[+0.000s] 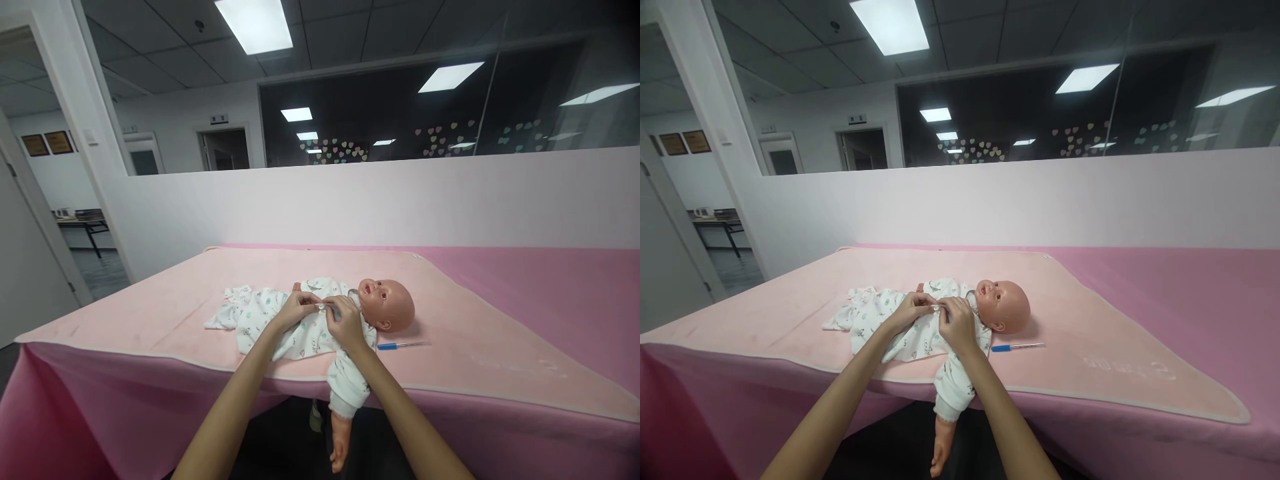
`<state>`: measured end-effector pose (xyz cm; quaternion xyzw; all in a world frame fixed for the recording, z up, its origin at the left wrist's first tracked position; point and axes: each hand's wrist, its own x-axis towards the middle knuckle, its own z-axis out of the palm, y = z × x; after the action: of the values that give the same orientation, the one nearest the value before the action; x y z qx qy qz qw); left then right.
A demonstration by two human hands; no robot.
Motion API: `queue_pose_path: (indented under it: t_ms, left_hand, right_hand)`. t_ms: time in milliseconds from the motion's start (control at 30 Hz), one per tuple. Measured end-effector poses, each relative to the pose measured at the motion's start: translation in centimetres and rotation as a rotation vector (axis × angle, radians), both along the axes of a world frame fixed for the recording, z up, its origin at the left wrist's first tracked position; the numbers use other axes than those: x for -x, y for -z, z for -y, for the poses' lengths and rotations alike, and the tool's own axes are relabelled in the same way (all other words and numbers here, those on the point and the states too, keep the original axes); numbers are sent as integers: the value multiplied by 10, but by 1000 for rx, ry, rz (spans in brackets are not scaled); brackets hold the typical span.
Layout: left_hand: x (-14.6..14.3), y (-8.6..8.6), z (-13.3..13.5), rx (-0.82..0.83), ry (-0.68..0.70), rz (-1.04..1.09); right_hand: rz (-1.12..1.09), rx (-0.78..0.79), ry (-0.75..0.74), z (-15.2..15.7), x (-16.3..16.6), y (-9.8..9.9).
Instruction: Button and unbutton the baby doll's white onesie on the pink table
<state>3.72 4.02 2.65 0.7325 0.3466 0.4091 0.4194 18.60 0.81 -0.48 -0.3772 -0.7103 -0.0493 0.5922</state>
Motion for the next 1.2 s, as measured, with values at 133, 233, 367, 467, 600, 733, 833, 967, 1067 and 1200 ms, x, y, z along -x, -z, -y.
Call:
queue_pose_path:
  t_ms: [133, 233, 367, 467, 600, 733, 833, 967, 1067, 1200]
  left_hand:
    - [-1, -3, 2, -29, 19, -35]
    - [-2, -5, 3, -15, 41, -45]
    - [-3, -5, 4, 19, 60, -4]
    - [-4, -4, 4, 21, 53, 28]
    - [-4, -5, 6, 44, 64, 88]
    - [-3, -4, 5, 93, 50, 145]
    - [-3, -1, 1, 110, 34, 175]
    - [-2, -1, 0, 79, 40, 176]
    - [0, -5, 5, 23, 56, 63]
    - [8, -12, 16, -64, 71, -114]
  right_hand:
    - [-13, -6, 18, -2, 0, 1]
    - [-9, -11, 18, -3, 1, 2]
    - [2, -20, 45, -2, 1, -1]
    - [17, -23, 109, 1, 1, -4]
    - [92, -42, 155, 2, 1, -5]
    - [113, -52, 162, 2, 3, -4]
    - [142, -62, 141, 3, 3, -4]
    - [174, -47, 95, 3, 1, -3]
    - [174, -13, 77, 0, 0, -1]
    - [178, -5, 117, -3, 1, 1]
